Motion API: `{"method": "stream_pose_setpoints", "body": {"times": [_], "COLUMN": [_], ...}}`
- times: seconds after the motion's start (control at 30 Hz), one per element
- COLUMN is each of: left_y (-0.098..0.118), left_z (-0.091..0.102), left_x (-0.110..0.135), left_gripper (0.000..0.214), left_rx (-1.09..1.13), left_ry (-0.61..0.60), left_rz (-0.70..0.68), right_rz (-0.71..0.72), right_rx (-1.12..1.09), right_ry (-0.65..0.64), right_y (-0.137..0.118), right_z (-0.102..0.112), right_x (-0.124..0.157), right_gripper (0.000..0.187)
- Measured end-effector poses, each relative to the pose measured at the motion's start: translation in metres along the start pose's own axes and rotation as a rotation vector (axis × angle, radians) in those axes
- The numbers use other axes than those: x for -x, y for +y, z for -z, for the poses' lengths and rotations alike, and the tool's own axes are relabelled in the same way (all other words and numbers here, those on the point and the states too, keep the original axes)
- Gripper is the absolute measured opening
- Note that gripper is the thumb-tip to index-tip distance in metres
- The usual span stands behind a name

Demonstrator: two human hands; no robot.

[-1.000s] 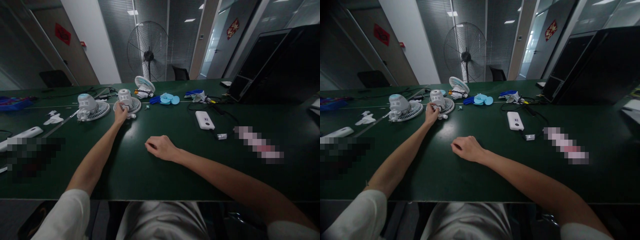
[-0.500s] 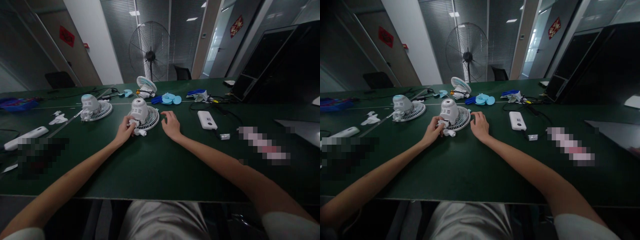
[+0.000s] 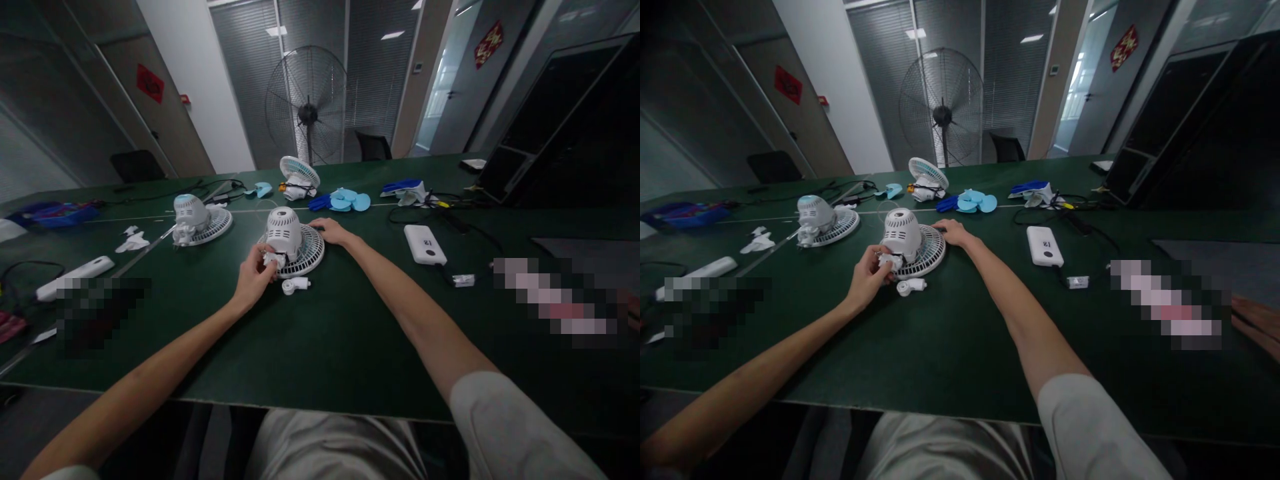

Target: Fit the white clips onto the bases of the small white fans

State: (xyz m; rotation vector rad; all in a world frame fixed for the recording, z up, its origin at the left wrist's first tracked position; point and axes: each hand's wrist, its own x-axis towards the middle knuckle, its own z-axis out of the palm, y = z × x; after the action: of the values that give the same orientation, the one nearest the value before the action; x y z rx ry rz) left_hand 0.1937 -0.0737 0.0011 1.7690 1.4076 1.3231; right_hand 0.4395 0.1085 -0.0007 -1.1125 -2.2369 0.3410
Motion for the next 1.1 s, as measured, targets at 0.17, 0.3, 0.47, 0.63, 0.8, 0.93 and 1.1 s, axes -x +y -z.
{"method": "stream_pose_setpoints", "body": {"times": [0.17,0.3,0.47,0.63,0.8,0.93,1.1], "left_y": [-0.004,0.001,0.016,0.034,0.031,0.023,0.029], "left_z": [0.001,-0.009,-0.035,-0.047,-0.026,-0.01,-0.012], "left_x": [-0.003,-0.008,-0.009,0.007,0.024,0.029,0.03], "left_gripper": [0.025,0.024,0.025,0.028,0.07,0.043,0.03], "left_rx": [0.008,0.113,0.13,0.091,-0.082,-0.277,-0.189], "left_ry": [-0.036,-0.119,-0.222,-0.345,-0.364,-0.365,-0.416], "left_rz": [0.019,0.012,-0.025,-0.118,-0.191,-0.171,-0.127], "right_rz": [0.022,-0.021,-0.047,0.203,0.299,0.308,0.304], "right_rx": [0.021,-0.004,-0.287,-0.391,-0.327,-0.326,-0.322], "right_ry": [-0.012,0.071,0.358,0.283,0.229,0.209,0.204], "right_y": [0.011,0.009,-0.031,-0.081,-0.089,-0.086,-0.092], "right_z": [0.015,0.036,0.058,0.059,0.052,0.05,0.051], "right_x": [0.03,0.079,0.143,0.177,0.18,0.178,0.176], "right_gripper": [0.02,0.02,0.022,0.025,0.028,0.025,0.023]}}
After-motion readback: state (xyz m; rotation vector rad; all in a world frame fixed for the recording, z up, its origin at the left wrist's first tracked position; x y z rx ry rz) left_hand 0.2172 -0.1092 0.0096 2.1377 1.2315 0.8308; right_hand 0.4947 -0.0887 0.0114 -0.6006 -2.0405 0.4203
